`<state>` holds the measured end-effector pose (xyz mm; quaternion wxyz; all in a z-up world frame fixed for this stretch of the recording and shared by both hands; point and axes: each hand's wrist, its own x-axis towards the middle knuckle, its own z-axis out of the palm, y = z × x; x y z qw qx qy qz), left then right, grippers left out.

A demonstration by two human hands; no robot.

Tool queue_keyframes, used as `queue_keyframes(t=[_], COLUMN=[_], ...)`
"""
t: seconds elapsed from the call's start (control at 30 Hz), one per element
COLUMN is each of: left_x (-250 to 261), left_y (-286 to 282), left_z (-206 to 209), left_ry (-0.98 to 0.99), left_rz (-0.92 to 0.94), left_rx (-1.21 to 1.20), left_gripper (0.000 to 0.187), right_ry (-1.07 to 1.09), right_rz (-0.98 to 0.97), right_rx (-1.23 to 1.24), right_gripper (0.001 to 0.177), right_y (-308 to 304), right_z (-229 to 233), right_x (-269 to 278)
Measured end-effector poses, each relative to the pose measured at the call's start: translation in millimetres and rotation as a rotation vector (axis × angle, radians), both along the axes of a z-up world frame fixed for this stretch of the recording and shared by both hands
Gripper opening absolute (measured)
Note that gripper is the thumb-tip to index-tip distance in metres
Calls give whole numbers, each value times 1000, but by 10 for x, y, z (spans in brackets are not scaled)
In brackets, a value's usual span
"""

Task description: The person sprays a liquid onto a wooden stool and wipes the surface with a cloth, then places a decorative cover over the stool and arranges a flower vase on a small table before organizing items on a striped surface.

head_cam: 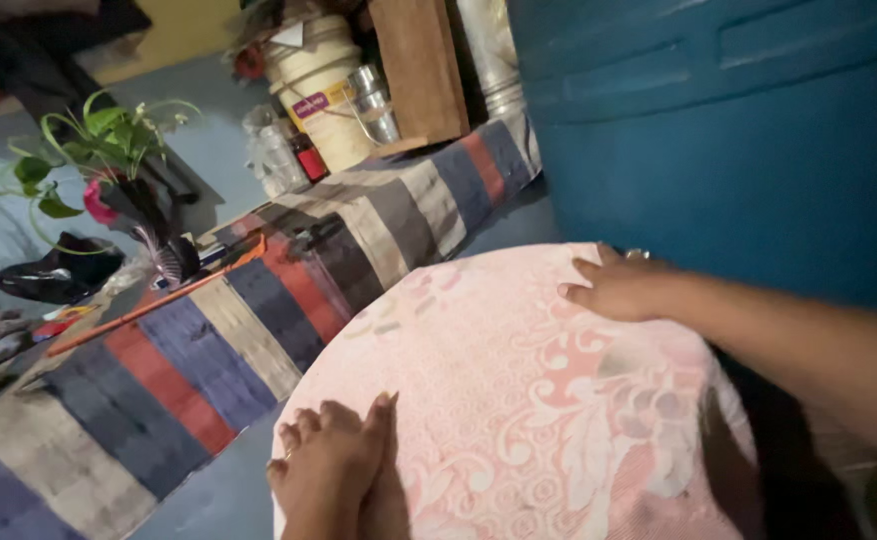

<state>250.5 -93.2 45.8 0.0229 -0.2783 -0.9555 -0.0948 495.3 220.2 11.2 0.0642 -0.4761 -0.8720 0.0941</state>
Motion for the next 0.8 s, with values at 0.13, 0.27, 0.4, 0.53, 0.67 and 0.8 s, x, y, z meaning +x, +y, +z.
queue_keyframes(t=[0.13, 0.27, 0.4, 0.53, 0.67, 0.8], left_x=[85, 71, 20, 37, 102, 68], left_y=[145, 116, 75, 37, -23, -50], left_z=[32, 73, -22, 5, 32, -44], left_ry=[-13, 28, 41, -6, 30, 147], left_rz=[35, 51, 23, 28, 0, -11], left_rx=[-26, -47, -10, -37, 3, 176], left_gripper=[103, 92, 95, 97, 91, 80], right_ry=[26, -68, 11, -2, 37, -38], right_rz=[47, 76, 27, -123, -155, -129], right_rx=[-27, 33, 77, 14, -121, -118], right_gripper=[82, 78, 76, 99, 107, 102], right_y=[248, 323, 67, -15, 231, 31], right_z=[56, 130, 250, 97, 16, 147], right_x=[-99, -209, -326, -261, 48, 115])
